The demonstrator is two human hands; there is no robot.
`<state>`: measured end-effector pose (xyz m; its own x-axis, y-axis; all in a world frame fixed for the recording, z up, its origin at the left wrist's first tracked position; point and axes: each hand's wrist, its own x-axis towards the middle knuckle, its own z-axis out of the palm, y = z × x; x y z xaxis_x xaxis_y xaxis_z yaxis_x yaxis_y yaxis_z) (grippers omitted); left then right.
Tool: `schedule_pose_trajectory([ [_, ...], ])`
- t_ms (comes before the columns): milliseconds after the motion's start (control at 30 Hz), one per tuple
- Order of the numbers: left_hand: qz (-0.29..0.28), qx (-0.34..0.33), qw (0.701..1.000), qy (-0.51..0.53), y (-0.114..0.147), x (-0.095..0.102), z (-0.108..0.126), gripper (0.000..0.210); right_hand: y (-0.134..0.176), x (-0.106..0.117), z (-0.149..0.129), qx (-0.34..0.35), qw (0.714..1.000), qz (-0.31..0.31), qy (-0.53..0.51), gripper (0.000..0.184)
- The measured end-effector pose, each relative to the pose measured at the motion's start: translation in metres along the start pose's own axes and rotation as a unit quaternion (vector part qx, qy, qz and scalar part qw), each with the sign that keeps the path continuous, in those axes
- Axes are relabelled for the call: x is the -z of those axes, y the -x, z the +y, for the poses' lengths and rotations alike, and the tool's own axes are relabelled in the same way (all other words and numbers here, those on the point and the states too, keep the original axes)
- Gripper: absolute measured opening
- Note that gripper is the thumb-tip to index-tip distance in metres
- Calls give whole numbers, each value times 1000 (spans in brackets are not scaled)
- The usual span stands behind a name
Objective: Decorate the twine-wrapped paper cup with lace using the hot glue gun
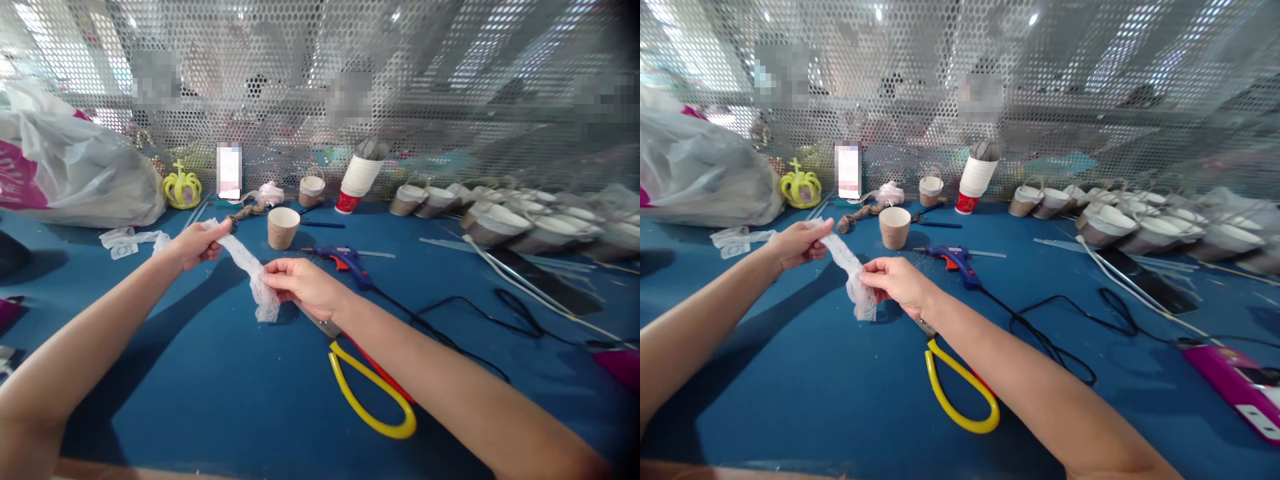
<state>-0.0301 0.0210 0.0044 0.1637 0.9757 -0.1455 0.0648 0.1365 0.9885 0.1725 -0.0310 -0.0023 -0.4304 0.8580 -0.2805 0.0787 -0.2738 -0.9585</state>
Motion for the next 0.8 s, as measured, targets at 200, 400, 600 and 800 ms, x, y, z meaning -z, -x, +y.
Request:
schedule_pose_trajectory([
  [200,-25,17,999,28,-8,10,2,43,1,3,-1,-14,1000,23,15,8],
  [400,-42,47,998,-25,-12,32,1,26,-10,6,-2,19,992,77,101,10],
  [600,49,35,989,-132,-18,53,-1,24,-16,4,-10,71,976,117,169,7],
  [800,125,10,943,-308,-14,65,7,26,-14,4,-12,103,972,116,177,11],
])
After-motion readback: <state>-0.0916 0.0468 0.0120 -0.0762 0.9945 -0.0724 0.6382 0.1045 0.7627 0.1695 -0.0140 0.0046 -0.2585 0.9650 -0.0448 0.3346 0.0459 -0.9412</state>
